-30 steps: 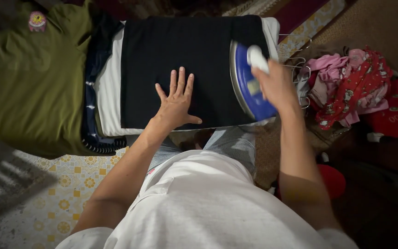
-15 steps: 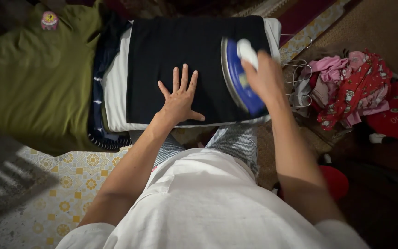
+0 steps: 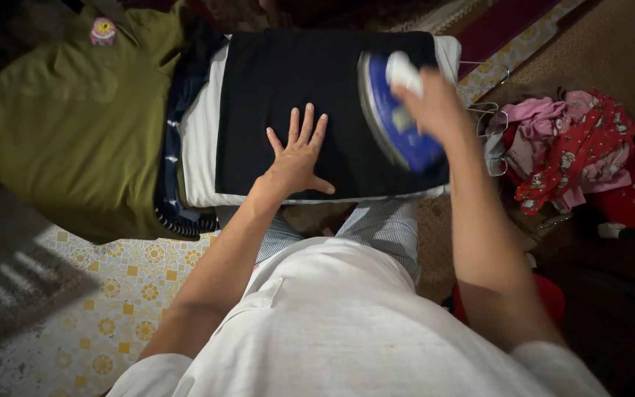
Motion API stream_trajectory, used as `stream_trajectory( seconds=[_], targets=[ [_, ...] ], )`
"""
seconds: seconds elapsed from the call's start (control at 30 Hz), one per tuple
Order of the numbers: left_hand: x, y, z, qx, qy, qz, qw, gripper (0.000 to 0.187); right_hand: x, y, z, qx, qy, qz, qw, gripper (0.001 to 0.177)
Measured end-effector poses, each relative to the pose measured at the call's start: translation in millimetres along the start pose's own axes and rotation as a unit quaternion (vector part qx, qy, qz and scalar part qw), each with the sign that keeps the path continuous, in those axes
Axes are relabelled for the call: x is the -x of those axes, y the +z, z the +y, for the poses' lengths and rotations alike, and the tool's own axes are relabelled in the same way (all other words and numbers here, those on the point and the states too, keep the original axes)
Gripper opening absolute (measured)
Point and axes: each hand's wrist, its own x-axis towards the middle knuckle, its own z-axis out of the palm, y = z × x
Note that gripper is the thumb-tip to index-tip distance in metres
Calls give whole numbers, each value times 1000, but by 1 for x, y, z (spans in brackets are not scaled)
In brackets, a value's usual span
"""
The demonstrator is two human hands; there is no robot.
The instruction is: The person irons a green t-shirt on a small ironing board placed between their legs while seated. They smooth the fabric with one hand and move the iron with the other, then switch to a black t-shirt and continue ironing.
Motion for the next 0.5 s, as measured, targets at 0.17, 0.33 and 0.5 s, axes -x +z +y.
stream_trajectory(
  seconds=[0.17,0.33,0.5],
  targets=[
    [9,-9,-26,35,22,53,998,154,90,9,6,44,-148,-84,984,38],
    [8,-5,-28,31,16,67,997,154,100,21,-10,181,-59,-69,979,45],
    [9,0,-32,17,22,79,996,153,10,28,-2,174,-180,88,964,45]
  ],
)
